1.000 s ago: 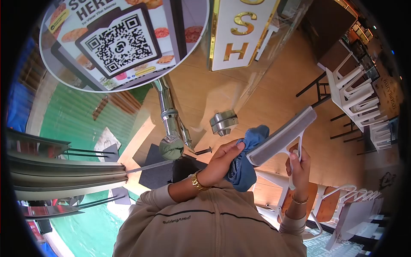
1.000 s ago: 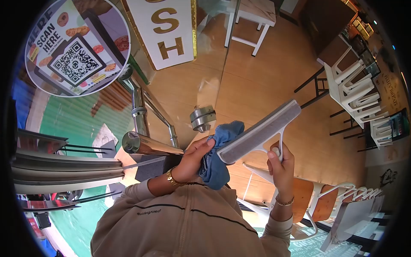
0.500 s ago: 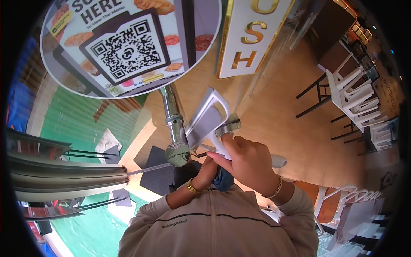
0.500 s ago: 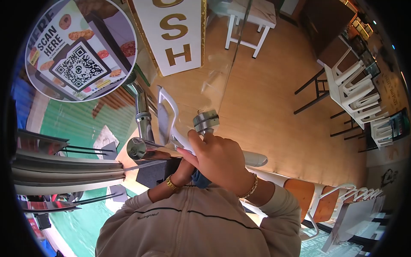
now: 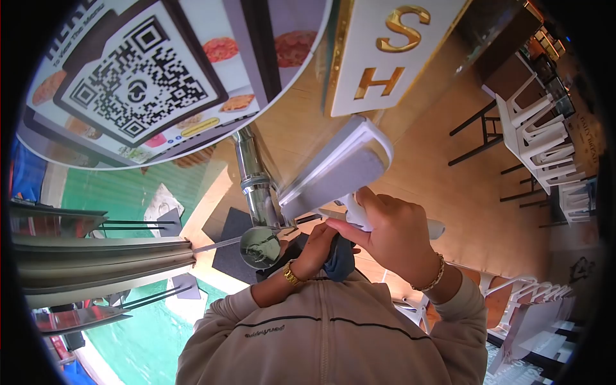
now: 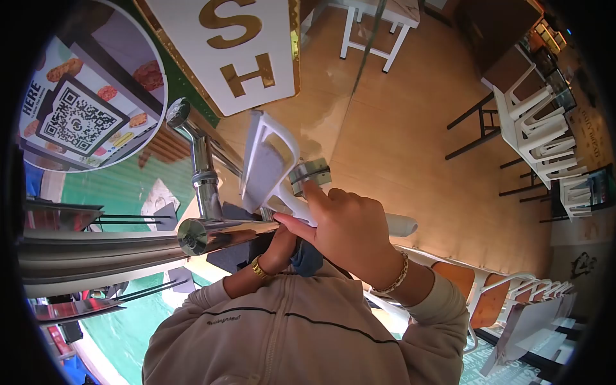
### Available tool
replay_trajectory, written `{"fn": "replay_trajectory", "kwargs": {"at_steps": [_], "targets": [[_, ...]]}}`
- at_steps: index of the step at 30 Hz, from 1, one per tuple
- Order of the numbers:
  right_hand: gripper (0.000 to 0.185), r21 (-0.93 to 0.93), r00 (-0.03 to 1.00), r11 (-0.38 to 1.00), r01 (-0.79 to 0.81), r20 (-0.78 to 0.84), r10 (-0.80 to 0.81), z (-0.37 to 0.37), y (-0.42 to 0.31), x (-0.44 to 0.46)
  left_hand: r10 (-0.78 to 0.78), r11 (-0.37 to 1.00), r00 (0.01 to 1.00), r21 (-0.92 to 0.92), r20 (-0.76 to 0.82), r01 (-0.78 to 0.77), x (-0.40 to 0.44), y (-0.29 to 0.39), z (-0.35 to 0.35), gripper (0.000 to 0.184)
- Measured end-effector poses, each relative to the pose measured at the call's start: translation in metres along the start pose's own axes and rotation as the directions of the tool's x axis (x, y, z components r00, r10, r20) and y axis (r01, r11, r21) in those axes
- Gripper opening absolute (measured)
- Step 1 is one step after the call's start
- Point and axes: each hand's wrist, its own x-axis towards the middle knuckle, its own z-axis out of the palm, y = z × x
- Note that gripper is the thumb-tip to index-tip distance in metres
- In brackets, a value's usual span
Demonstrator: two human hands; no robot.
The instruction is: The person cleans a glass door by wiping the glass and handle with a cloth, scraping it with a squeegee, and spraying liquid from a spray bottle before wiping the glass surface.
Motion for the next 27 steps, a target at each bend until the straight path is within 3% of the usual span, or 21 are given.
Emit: {"fn": "replay_trajectory", "kwargs": {"at_steps": [2, 8, 11, 12, 15, 16, 19, 20, 23, 27], "targets": [[0.049, 0.026, 0.997, 0.999, 0.025, -0.076, -0.023, 0.005, 0.008, 0.000, -0.036, 0.998, 0.999, -0.060, 0.022, 0.037, 0.003, 0.000, -0.001, 0.034], [0.051, 0.126, 0.995, 0.992, -0.027, -0.090, 0.039, 0.010, 0.020, -0.001, -0.110, 0.985, 0.988, -0.120, 0.110, 0.124, 0.011, -0.006, -0.005, 0.034], [0.051, 0.208, 0.983, 0.962, -0.177, 0.000, 0.181, 0.010, 0.031, -0.011, -0.128, 0.979, 0.983, -0.139, 0.132, 0.146, 0.011, -0.004, -0.002, 0.035], [0.049, 0.212, 0.984, 0.964, -0.159, -0.050, 0.173, 0.008, 0.038, -0.012, -0.124, 0.979, 0.984, -0.143, 0.130, 0.143, 0.013, -0.003, -0.001, 0.035], [0.049, 0.406, 0.926, 0.841, -0.358, 0.043, 0.374, 0.009, 0.052, -0.020, -0.125, 0.979, 0.982, -0.141, 0.143, 0.146, 0.018, -0.005, 0.001, 0.037], [0.046, 0.403, 0.899, 0.806, -0.435, 0.143, 0.414, 0.013, 0.069, -0.025, -0.127, 0.980, 0.980, -0.134, 0.153, 0.148, 0.020, -0.008, 0.003, 0.037], [0.044, 0.602, 0.634, 0.307, -0.737, 0.458, 0.623, 0.011, 0.094, -0.024, -0.174, 0.977, 0.964, -0.083, 0.202, 0.194, 0.025, -0.010, 0.015, 0.039], [0.046, 0.651, 0.684, 0.313, -0.691, 0.451, 0.573, 0.018, 0.102, -0.030, -0.192, 0.976, 0.957, -0.062, 0.216, 0.210, 0.028, -0.010, 0.020, 0.039], [0.048, 0.684, 0.657, 0.188, -0.705, 0.530, 0.535, 0.020, 0.110, -0.046, -0.247, 0.966, 0.942, -0.012, 0.227, 0.257, 0.025, -0.013, 0.023, 0.041], [0.048, 0.761, 0.615, -0.200, -0.618, 0.626, 0.480, 0.021, 0.119, -0.091, -0.272, 0.955, 0.934, -0.054, 0.232, 0.291, 0.023, -0.012, 0.026, 0.041]]}}
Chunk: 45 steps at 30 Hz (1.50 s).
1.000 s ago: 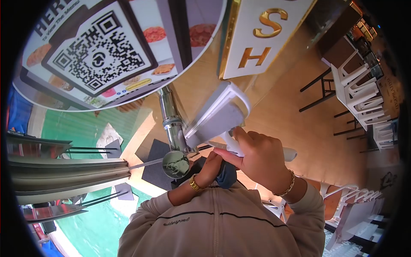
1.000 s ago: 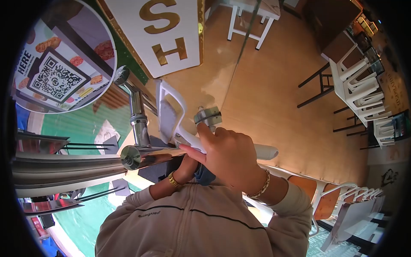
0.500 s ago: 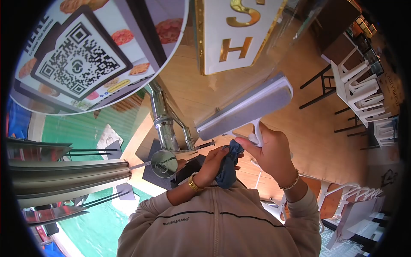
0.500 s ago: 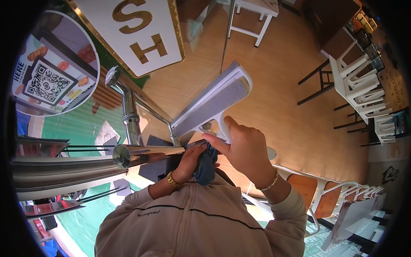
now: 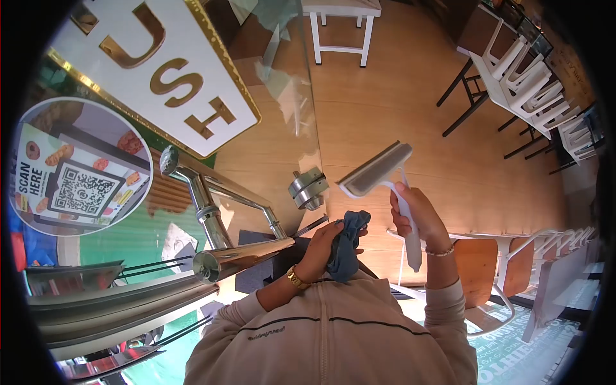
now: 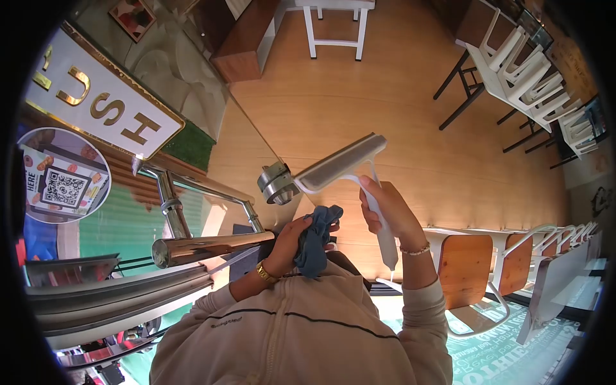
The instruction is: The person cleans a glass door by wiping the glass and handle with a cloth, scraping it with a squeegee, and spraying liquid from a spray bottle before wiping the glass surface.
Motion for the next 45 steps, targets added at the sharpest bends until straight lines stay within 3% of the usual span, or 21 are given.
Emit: {"fn": "replay_trajectory", "kwargs": {"at_steps": [2, 5, 8, 12, 13, 16, 17, 18, 20, 22, 24, 26, 27, 28, 29, 30, 32, 38, 41, 45], "targets": [[0.045, 0.079, 0.999, 0.997, -0.014, 0.053, 0.010, -0.006, 0.019, -0.021, 0.005, 1.000, 1.000, -0.025, -0.027, -0.005, 0.000, 0.005, 0.001, 0.040], [0.040, 0.023, 0.982, 0.997, -0.070, 0.178, 0.065, 0.004, 0.038, -0.054, 0.052, 0.996, 0.997, -0.070, -0.062, -0.056, 0.003, 0.015, 0.017, 0.039], [0.039, 0.069, 0.923, 0.976, -0.206, 0.344, 0.171, 0.020, 0.045, -0.077, 0.049, 0.987, 0.997, -0.149, -0.062, -0.058, 0.023, 0.014, 0.025, 0.040], [0.041, -0.047, 0.957, 0.994, -0.102, 0.267, 0.111, 0.030, 0.045, -0.075, 0.155, 0.988, 0.988, 0.011, -0.008, -0.155, 0.037, 0.016, 0.034, 0.039], [0.041, -0.079, 0.964, 0.994, -0.080, 0.247, 0.097, 0.029, 0.042, -0.073, 0.110, 0.989, 0.994, 0.101, -0.003, -0.109, 0.036, 0.017, 0.030, 0.037], [0.043, 0.055, 0.992, 0.994, -0.097, -0.072, 0.101, 0.002, 0.046, -0.056, 0.194, 0.968, 0.981, 0.160, 0.015, -0.194, 0.023, 0.015, 0.038, 0.032], [0.043, 0.069, 0.990, 0.996, -0.058, -0.121, 0.066, -0.014, 0.048, -0.051, 0.198, 0.969, 0.979, 0.160, -0.057, -0.187, 0.021, 0.015, 0.043, 0.030], [0.044, 0.075, 0.986, 0.997, -0.019, -0.166, 0.031, -0.030, 0.047, -0.047, 0.191, 0.980, 0.982, 0.062, 0.005, -0.191, 0.018, 0.016, 0.040, 0.032], [0.043, -0.164, 0.916, 0.979, 0.122, -0.361, -0.175, -0.042, 0.039, -0.044, 0.200, 0.974, 0.971, -0.132, 0.130, -0.183, 0.007, 0.021, 0.025, 0.035], [0.036, -0.312, 0.793, 0.912, 0.266, -0.467, -0.391, -0.025, 0.014, -0.048, 0.221, 0.965, 0.968, -0.173, 0.120, -0.199, -0.002, 0.026, 0.008, 0.047], [0.032, -0.490, 0.632, 0.772, 0.404, -0.461, -0.623, -0.002, -0.005, -0.055, 0.239, 0.930, 0.970, -0.274, -0.053, -0.245, -0.005, 0.019, 0.009, 0.050], [0.023, -0.648, 0.687, 0.591, 0.481, -0.140, -0.713, 0.041, -0.021, -0.071, 0.198, 0.951, 0.979, -0.235, -0.043, -0.203, -0.007, 0.000, 0.004, 0.048], [0.027, -0.757, 0.649, 0.359, 0.546, 0.111, -0.753, 0.054, -0.018, -0.070, 0.170, 0.963, 0.985, -0.208, -0.040, -0.174, -0.009, -0.010, 0.000, 0.047], [0.035, -0.765, 0.576, 0.161, 0.624, 0.311, -0.756, 0.083, -0.030, -0.072, 0.259, 0.965, 0.958, 0.062, -0.120, -0.254, -0.010, -0.022, -0.005, 0.048], [0.039, -0.743, 0.514, 0.007, 0.670, 0.457, -0.726, 0.098, -0.029, -0.068, 0.324, 0.935, 0.944, 0.129, 0.059, -0.330, -0.001, -0.044, -0.028, 0.044], [0.038, -0.761, 0.527, -0.103, 0.641, 0.534, -0.661, 0.110, -0.027, -0.067, 0.367, 0.891, 0.923, 0.240, 0.117, -0.385, -0.001, -0.051, -0.032, 0.043], [0.037, -0.738, 0.463, -0.208, 0.642, 0.589, -0.662, 0.131, -0.038, -0.062, 0.393, 0.855, 0.914, 0.328, 0.099, -0.402, -0.009, -0.046, -0.027, 0.042], [0.042, -0.783, 0.593, -0.283, 0.554, 0.610, -0.525, 0.144, -0.056, -0.060, 0.483, 0.809, 0.876, 0.385, -0.003, -0.445, -0.019, -0.033, -0.014, 0.039], [0.044, -0.794, 0.572, -0.341, 0.503, 0.602, -0.557, 0.145, -0.060, -0.052, 0.518, 0.787, 0.855, 0.405, -0.022, -0.466, -0.016, -0.032, -0.011, 0.038], [0.044, -0.792, 0.596, -0.292, 0.536, 0.600, -0.533, 0.139, -0.061, -0.043, 0.533, 0.780, 0.845, 0.412, -0.039, -0.472, -0.013, -0.028, -0.008, 0.036]]}}
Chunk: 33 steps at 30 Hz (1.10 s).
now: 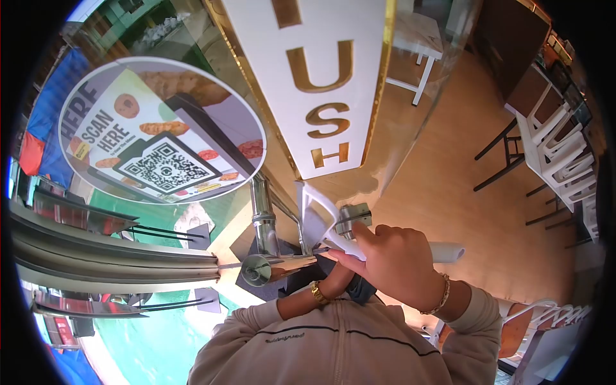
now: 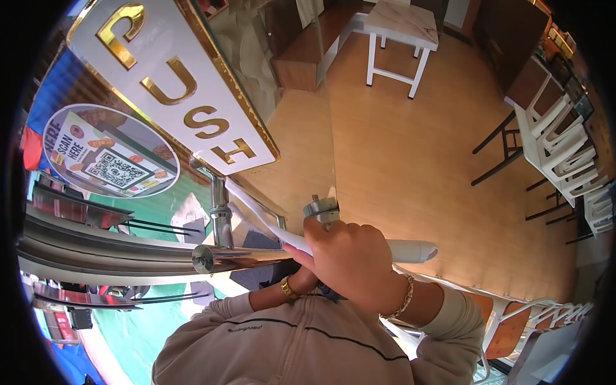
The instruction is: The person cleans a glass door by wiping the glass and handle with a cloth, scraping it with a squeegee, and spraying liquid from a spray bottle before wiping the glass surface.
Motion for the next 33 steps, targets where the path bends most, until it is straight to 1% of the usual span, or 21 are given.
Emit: {"fn": "replay_trajectory", "kwargs": {"at_steps": [2, 8, 12, 14, 15, 17, 18, 21, 22, 25, 26, 28, 30, 33], "targets": [[0.041, 0.043, 0.998, 0.999, 0.011, -0.060, -0.008, 0.009, 0.009, -0.002, -0.001, 1.000, 1.000, 0.007, -0.007, 0.001, 0.002, 0.000, 0.001, 0.035], [0.046, 0.184, 0.999, 0.982, -0.032, -0.022, 0.037, 0.010, 0.023, 0.000, 0.001, 1.000, 1.000, 0.026, -0.024, 0.000, 0.009, -0.001, 0.001, 0.033], [0.047, 0.221, 0.996, 0.971, -0.090, 0.001, 0.092, 0.016, 0.032, -0.005, -0.015, 1.000, 0.999, 0.014, -0.047, 0.016, 0.011, -0.002, -0.002, 0.031], [0.048, 0.249, 0.991, 0.960, -0.128, -0.007, 0.134, 0.020, 0.034, -0.006, -0.081, 0.995, 0.994, -0.055, -0.067, 0.077, 0.011, 0.000, -0.003, 0.031], [0.048, 0.281, 0.985, 0.945, -0.166, 0.004, 0.171, 0.022, 0.036, -0.009, -0.169, 0.976, 0.984, -0.151, -0.053, 0.160, 0.012, 0.004, -0.002, 0.031], [0.049, 0.338, 0.971, 0.912, -0.232, 0.025, 0.238, 0.028, 0.041, -0.016, -0.334, 0.889, 0.942, -0.335, -0.013, 0.311, 0.013, 0.010, -0.003, 0.031], [0.049, 0.373, 0.957, 0.886, -0.274, 0.012, 0.291, 0.032, 0.044, -0.019, -0.313, 0.872, 0.948, -0.377, 0.059, 0.312, 0.014, 0.007, -0.007, 0.031], [0.048, 0.518, 0.898, 0.748, -0.414, 0.099, 0.428, 0.040, 0.048, -0.028, -0.390, 0.801, 0.917, -0.460, 0.085, 0.384, 0.017, 0.006, -0.004, 0.030], [0.047, 0.585, 0.870, 0.673, -0.453, 0.127, 0.476, 0.040, 0.046, -0.028, -0.400, 0.794, 0.913, -0.466, 0.083, 0.390, 0.019, 0.009, -0.001, 0.030], [0.048, 0.639, 0.801, 0.538, -0.550, 0.222, 0.556, 0.062, 0.052, -0.036, -0.386, 0.813, 0.916, -0.430, 0.110, 0.394, 0.022, 0.004, 0.004, 0.030], [0.051, 0.624, 0.789, 0.538, -0.567, 0.223, 0.572, 0.067, 0.053, -0.037, -0.394, 0.801, 0.912, -0.444, 0.113, 0.401, 0.023, 0.001, 0.007, 0.030], [0.054, 0.670, 0.734, 0.424, -0.610, 0.275, 0.621, 0.082, 0.060, -0.038, -0.418, 0.773, 0.900, -0.472, 0.123, 0.424, 0.024, -0.005, 0.012, 0.030], [0.056, 0.704, 0.685, 0.308, -0.640, 0.339, 0.645, 0.085, 0.065, -0.035, -0.442, 0.777, 0.884, -0.429, 0.149, 0.461, 0.025, -0.010, 0.011, 0.032], [0.055, 0.728, 0.627, 0.113, -0.676, 0.489, 0.606, 0.079, 0.071, -0.033, -0.449, 0.790, 0.882, -0.396, 0.144, 0.467, 0.024, -0.007, 0.009, 0.033]]}}
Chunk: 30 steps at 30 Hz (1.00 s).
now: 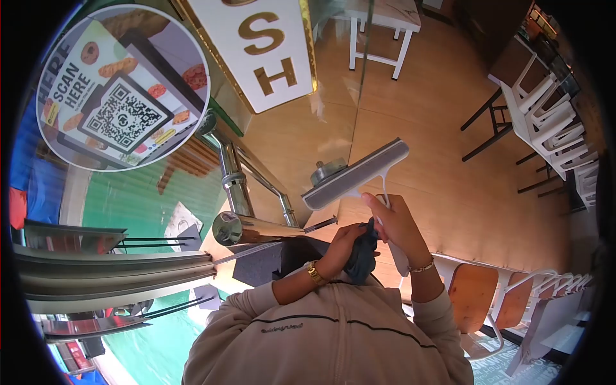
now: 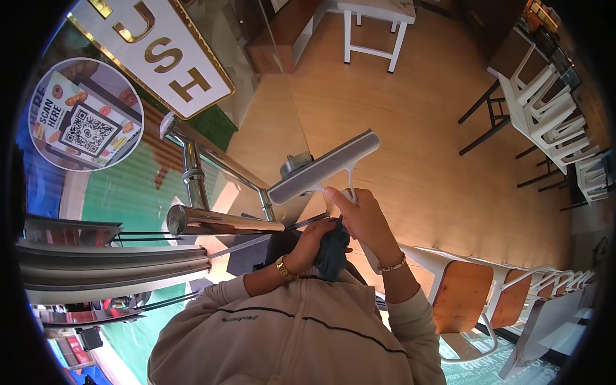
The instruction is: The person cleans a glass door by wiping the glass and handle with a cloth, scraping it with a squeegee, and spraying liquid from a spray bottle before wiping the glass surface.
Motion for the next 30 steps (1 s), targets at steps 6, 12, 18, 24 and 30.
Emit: {"fn": "replay_trajectory", "kwargs": {"at_steps": [6, 12, 18, 24, 30], "targets": [[0.045, -0.035, 0.985, 0.996, 0.087, -0.148, -0.091, 0.003, 0.002, -0.012, 0.019, 0.995, 1.000, -0.093, -0.015, -0.021, -0.006, 0.015, -0.011, 0.039], [0.039, 0.182, 0.976, 0.978, 0.107, -0.208, -0.068, -0.044, 0.044, -0.061, -0.078, 0.968, 0.989, -0.228, 0.124, 0.105, -0.004, 0.015, -0.019, 0.044], [0.044, 0.181, 0.933, 0.962, -0.202, 0.335, 0.133, -0.038, 0.061, -0.101, -0.024, 0.954, 0.971, -0.284, 0.238, 0.093, 0.019, 0.015, 0.001, 0.045], [0.037, 0.177, 0.976, 0.969, -0.171, 0.168, 0.142, -0.027, 0.068, -0.093, 0.016, 0.995, 0.982, 0.091, 0.186, -0.033, 0.037, 0.001, 0.012, 0.034], [0.032, 0.084, 0.961, 0.996, -0.006, -0.275, 0.029, -0.062, 0.065, -0.083, 0.010, 0.996, 0.989, -0.085, 0.147, 0.002, -0.010, 0.012, -0.007, 0.036]]}}
